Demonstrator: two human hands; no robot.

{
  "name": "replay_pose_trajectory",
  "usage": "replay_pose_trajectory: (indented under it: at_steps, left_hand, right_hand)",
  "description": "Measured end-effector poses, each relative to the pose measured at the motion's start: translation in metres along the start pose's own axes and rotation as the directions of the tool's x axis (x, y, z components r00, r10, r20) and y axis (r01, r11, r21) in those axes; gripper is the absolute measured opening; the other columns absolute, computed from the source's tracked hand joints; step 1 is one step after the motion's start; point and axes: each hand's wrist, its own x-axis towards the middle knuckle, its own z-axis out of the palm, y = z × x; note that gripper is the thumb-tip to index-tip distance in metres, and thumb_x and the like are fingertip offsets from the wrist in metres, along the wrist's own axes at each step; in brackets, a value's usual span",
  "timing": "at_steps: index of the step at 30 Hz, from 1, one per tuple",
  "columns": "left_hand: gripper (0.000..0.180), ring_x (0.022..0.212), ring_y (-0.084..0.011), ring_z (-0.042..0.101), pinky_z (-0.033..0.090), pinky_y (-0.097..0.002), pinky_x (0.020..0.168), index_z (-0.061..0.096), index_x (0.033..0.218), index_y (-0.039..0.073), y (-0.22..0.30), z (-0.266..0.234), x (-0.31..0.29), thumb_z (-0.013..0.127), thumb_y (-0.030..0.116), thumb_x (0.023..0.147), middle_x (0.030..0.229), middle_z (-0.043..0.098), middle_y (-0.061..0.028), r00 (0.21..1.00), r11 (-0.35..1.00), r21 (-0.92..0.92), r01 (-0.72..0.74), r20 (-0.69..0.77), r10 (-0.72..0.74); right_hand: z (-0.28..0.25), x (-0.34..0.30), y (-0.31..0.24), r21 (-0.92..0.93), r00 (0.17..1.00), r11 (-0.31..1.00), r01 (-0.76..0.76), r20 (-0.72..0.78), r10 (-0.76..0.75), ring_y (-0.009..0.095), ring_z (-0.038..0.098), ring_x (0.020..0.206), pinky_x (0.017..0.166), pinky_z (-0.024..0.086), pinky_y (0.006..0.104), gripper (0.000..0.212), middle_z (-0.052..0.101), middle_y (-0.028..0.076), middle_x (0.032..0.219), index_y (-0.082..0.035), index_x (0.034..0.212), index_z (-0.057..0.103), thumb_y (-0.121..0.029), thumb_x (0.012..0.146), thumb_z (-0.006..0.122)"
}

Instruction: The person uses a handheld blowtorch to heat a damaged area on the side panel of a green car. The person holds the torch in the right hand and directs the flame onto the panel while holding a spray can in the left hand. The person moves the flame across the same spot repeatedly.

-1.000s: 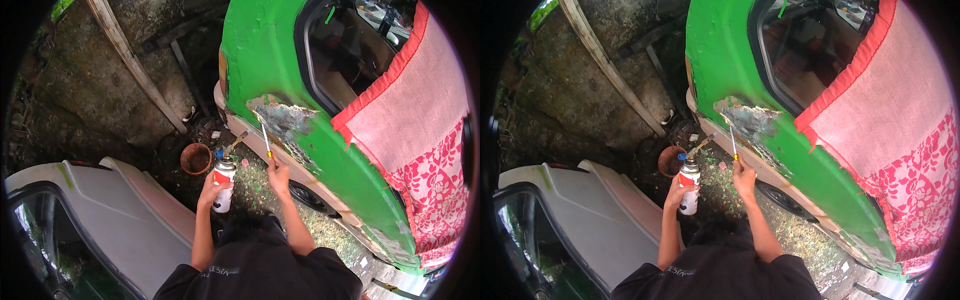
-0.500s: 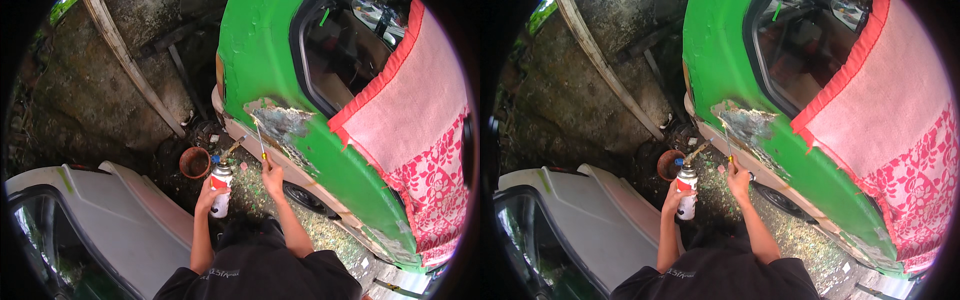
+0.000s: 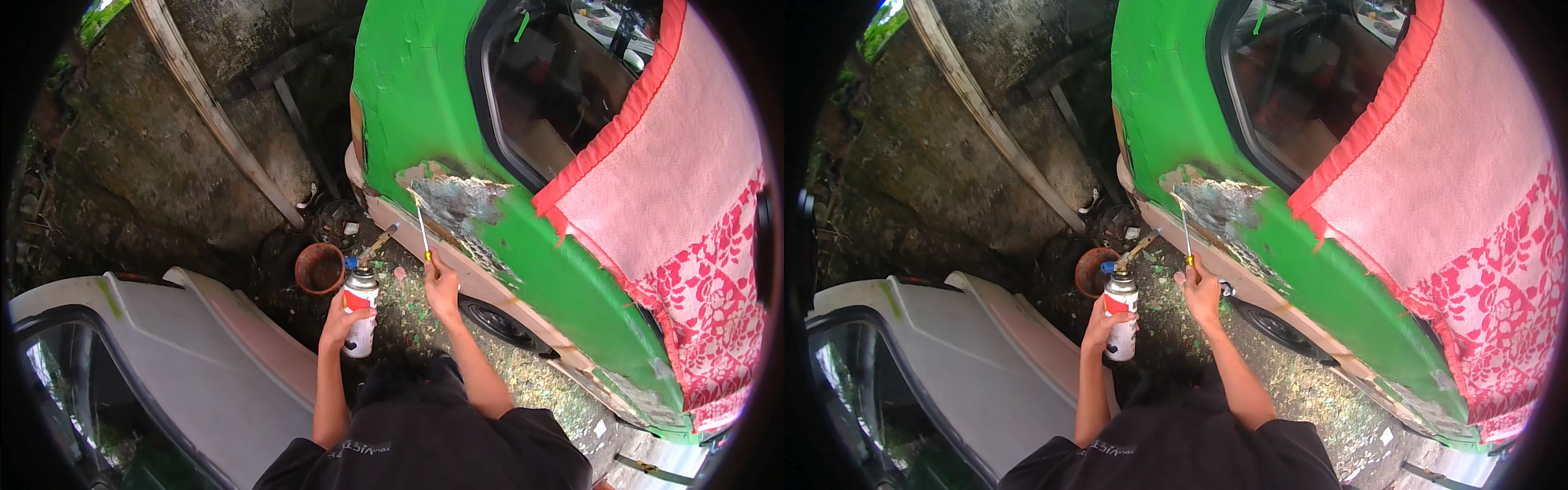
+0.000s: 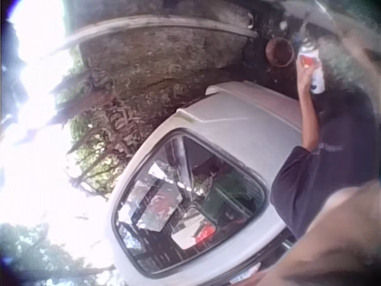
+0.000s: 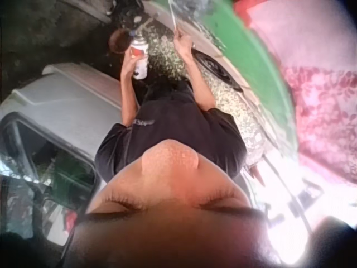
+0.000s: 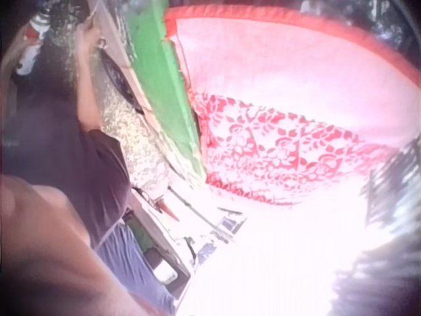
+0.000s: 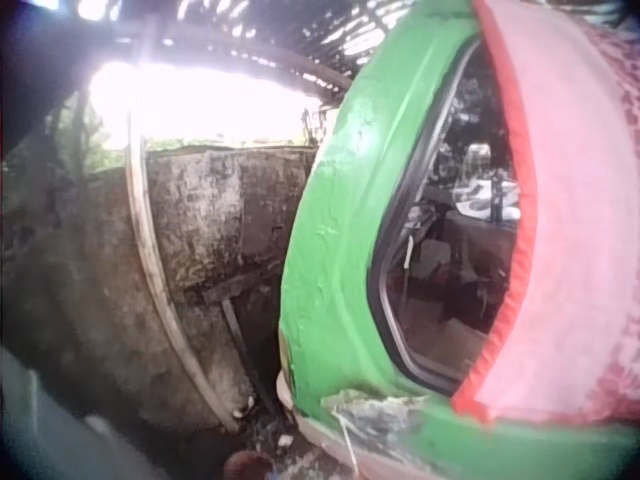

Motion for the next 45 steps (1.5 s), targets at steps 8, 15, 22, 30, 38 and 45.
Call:
replay_pose_trajectory:
  at_steps: [8, 15, 22, 30, 38, 45]
  left_hand:
    - [0.051, 0.074, -0.017, 0.068, 0.058, -0.0342, 0.067, 0.059, 0.117, 0.004, 0.008, 0.002, -0.003, 0.082, 0.007, 0.072, 0.093, 0.067, -0.0053, 1.0, 1.0, -0.006, 0.008, -0.005, -0.008]
    - [0.053, 0.074, -0.0171, 0.068, 0.058, -0.0342, 0.067, 0.059, 0.118, 0.004, 0.007, 0.002, -0.002, 0.084, 0.007, 0.071, 0.092, 0.067, -0.0058, 1.0, 1.0, 0.007, -0.007, 0.002, 0.007]
    - [0.051, 0.075, -0.0169, 0.068, 0.058, -0.0339, 0.065, 0.06, 0.117, 0.003, 0.003, -0.002, -0.01, 0.083, 0.007, 0.072, 0.092, 0.067, -0.0058, 1.0, 1.0, 0.015, -0.006, -0.003, 0.006]
    - [0.051, 0.07, -0.0182, 0.068, 0.06, -0.036, 0.063, 0.059, 0.117, 0.005, -0.007, -0.003, 0.014, 0.082, 0.009, 0.071, 0.089, 0.067, -0.0064, 0.995, 0.991, 0.099, -0.086, -0.032, 0.09]
    - [0.057, 0.079, -0.0154, 0.067, 0.056, -0.0325, 0.07, 0.058, 0.124, 0.003, 0.012, -0.001, 0.002, 0.083, 0.006, 0.073, 0.098, 0.067, -0.005, 0.999, 0.999, 0.051, 0.015, -0.031, -0.013]
    - [0.054, 0.072, -0.0185, 0.069, 0.061, -0.0361, 0.063, 0.057, 0.119, 0.004, 0.003, -0.013, -0.008, 0.082, 0.009, 0.071, 0.091, 0.065, -0.0072, 0.995, 0.995, 0.086, -0.052, -0.086, 0.06]
  right_hand:
    - [-0.005, 0.001, 0.003, 0.021, 1.0, 1.0, -0.011, 0.021, 0.011, 0.008, 0.043, 0.056, 0.054, 0.042, 0.0327, 0.04, 0.051, -0.001, 0.062, -0.009, 0.141, 0.062, -0.019, 0.103, 0.06]
    - [0.003, 0.008, 0.008, 0.016, 1.0, 1.0, 0.022, 0.02, -0.022, 0.008, 0.046, 0.058, 0.055, 0.042, 0.0316, 0.04, 0.051, 0.001, 0.062, -0.013, 0.141, 0.063, -0.02, 0.102, 0.061]
    - [-0.012, -0.001, 0.0, 0.044, 0.998, 0.997, 0.063, 0.014, -0.064, 0.008, 0.044, 0.055, 0.052, 0.041, 0.0311, 0.039, 0.05, 0.0, 0.061, -0.01, 0.141, 0.063, -0.02, 0.103, 0.061]
    - [-0.012, 0.003, 0.003, 0.046, 0.999, 0.999, 0.013, 0.05, -0.015, 0.008, 0.043, 0.055, 0.052, 0.04, 0.0308, 0.04, 0.049, 0.0, 0.06, -0.011, 0.142, 0.062, -0.02, 0.103, 0.06]
    - [-0.012, 0.012, 0.017, 0.071, 0.999, 0.997, 0.009, 0.036, -0.012, 0.006, 0.044, 0.058, 0.054, 0.04, 0.0286, 0.038, 0.052, -0.002, 0.064, -0.01, 0.139, 0.065, -0.018, 0.102, 0.061]
    - [-0.019, 0.009, 0.013, 0.058, 0.999, 0.998, 0.012, 0.05, -0.015, 0.007, 0.047, 0.06, 0.056, 0.043, 0.0297, 0.039, 0.055, 0.002, 0.063, -0.011, 0.141, 0.063, -0.021, 0.103, 0.062]
